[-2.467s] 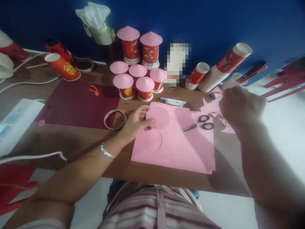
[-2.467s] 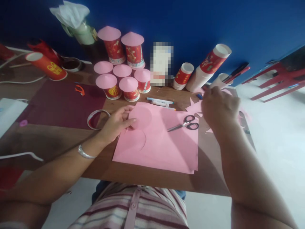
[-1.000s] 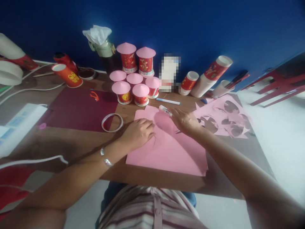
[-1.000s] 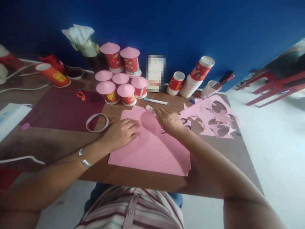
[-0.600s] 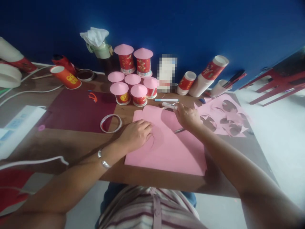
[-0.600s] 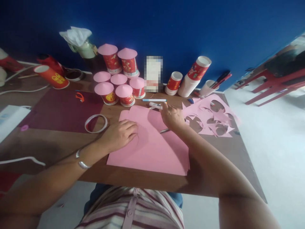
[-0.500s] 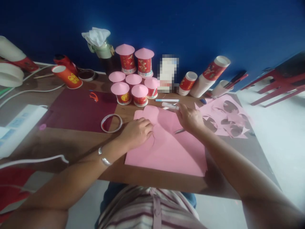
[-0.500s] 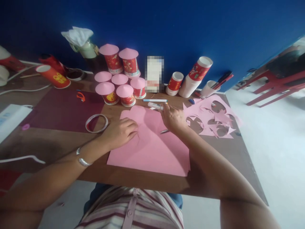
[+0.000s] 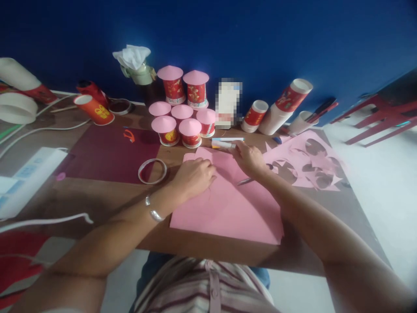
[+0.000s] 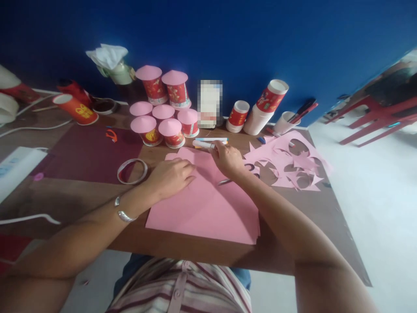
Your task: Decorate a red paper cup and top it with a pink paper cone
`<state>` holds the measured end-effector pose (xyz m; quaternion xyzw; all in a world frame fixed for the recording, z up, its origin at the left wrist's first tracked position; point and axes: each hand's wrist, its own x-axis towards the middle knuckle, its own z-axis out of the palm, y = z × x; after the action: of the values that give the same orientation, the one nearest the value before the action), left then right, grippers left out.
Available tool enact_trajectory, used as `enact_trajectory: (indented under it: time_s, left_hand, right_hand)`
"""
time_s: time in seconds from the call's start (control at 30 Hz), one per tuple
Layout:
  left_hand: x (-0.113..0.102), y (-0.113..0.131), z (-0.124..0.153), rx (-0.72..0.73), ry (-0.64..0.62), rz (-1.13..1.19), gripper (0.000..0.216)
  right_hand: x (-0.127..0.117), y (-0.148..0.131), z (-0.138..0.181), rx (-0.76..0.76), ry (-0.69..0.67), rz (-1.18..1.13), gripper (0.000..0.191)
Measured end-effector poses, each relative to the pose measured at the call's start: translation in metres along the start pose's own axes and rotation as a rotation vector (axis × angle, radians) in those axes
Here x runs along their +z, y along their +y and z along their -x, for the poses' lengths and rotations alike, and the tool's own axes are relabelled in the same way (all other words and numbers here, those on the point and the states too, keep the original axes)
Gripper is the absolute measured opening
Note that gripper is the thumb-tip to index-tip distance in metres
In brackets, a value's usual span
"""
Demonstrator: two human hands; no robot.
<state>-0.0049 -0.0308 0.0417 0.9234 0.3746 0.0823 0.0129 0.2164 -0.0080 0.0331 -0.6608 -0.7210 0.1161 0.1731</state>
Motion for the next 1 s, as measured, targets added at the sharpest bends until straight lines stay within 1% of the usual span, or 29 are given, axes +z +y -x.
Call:
enact_trajectory:
  time_s: [0.03,0.1,0.17,0.2,0.23,0.3,0.37,0.4,0.47,0.53,0.6,0.67,0.77,0.8,0.87,0.93,1.0]
  left_hand:
    - [0.000,-0.002,-0.004,-0.047,0.046,0.044,0.013]
    - [0.002,-0.008,-0.013,-0.166,0.184,0.172,0.017]
    - [0.007,-0.015,-0.022,-0.243,0.318,0.348,0.029]
    - [0.010,-0.018,-0.025,-0.236,0.353,0.442,0.034]
    - [0.012,-0.021,-0.027,-0.202,0.353,0.522,0.036]
    - [0.015,-0.022,-0.029,-0.131,0.309,0.582,0.027]
    - [0.016,-0.018,-0.027,-0.090,0.285,0.548,0.017]
    - [0.016,-0.016,-0.025,-0.077,0.295,0.527,0.017]
    - [0.015,-0.011,-0.022,-0.030,0.341,0.515,0.022]
    - [0.016,-0.008,-0.019,0.027,0.401,0.496,0.026]
    - [0.019,-0.009,-0.017,0.071,0.452,0.446,0.022]
    - [0.023,-0.014,-0.016,0.083,0.478,0.409,0.020]
    - [0.029,-0.023,-0.016,0.062,0.495,0.432,0.024]
    - [0.031,-0.025,-0.017,0.049,0.486,0.436,0.025]
    - [0.032,-0.028,-0.020,0.013,0.421,0.411,0.021]
    - [0.033,-0.030,-0.024,-0.036,0.302,0.346,0.017]
    - [0.033,-0.030,-0.027,-0.088,0.206,0.262,0.027]
  right_hand:
    - [-0.003,0.001,0.002,-0.014,0.006,-0.108,0.026]
    - [-0.010,0.006,0.007,-0.052,-0.016,-0.394,0.024]
    - [-0.013,0.012,0.012,-0.064,-0.110,-0.689,0.029]
    - [-0.013,0.015,0.015,-0.058,-0.170,-0.810,0.032]
    - [-0.012,0.019,0.017,-0.043,-0.224,-0.908,0.035]
    - [-0.008,0.023,0.022,0.002,-0.281,-1.052,0.037]
    - [-0.001,0.025,0.027,0.043,-0.256,-1.176,0.033]
    - [0.002,0.024,0.029,0.056,-0.230,-1.229,0.031]
    - [0.009,0.020,0.032,0.070,-0.187,-1.296,0.030]
    - [0.012,0.016,0.034,0.079,-0.166,-1.312,0.031]
    - [0.012,0.014,0.034,0.088,-0.142,-1.295,0.031]
    - [0.007,0.015,0.033,0.107,-0.073,-1.274,0.030]
    - [-0.005,0.020,0.030,0.167,0.077,-1.287,0.030]
    - [-0.009,0.021,0.029,0.186,0.088,-1.310,0.031]
    - [-0.013,0.022,0.028,0.221,0.021,-1.373,0.032]
    - [-0.012,0.020,0.028,0.243,-0.089,-1.426,0.031]
    - [-0.009,0.016,0.029,0.249,-0.171,-1.462,0.030]
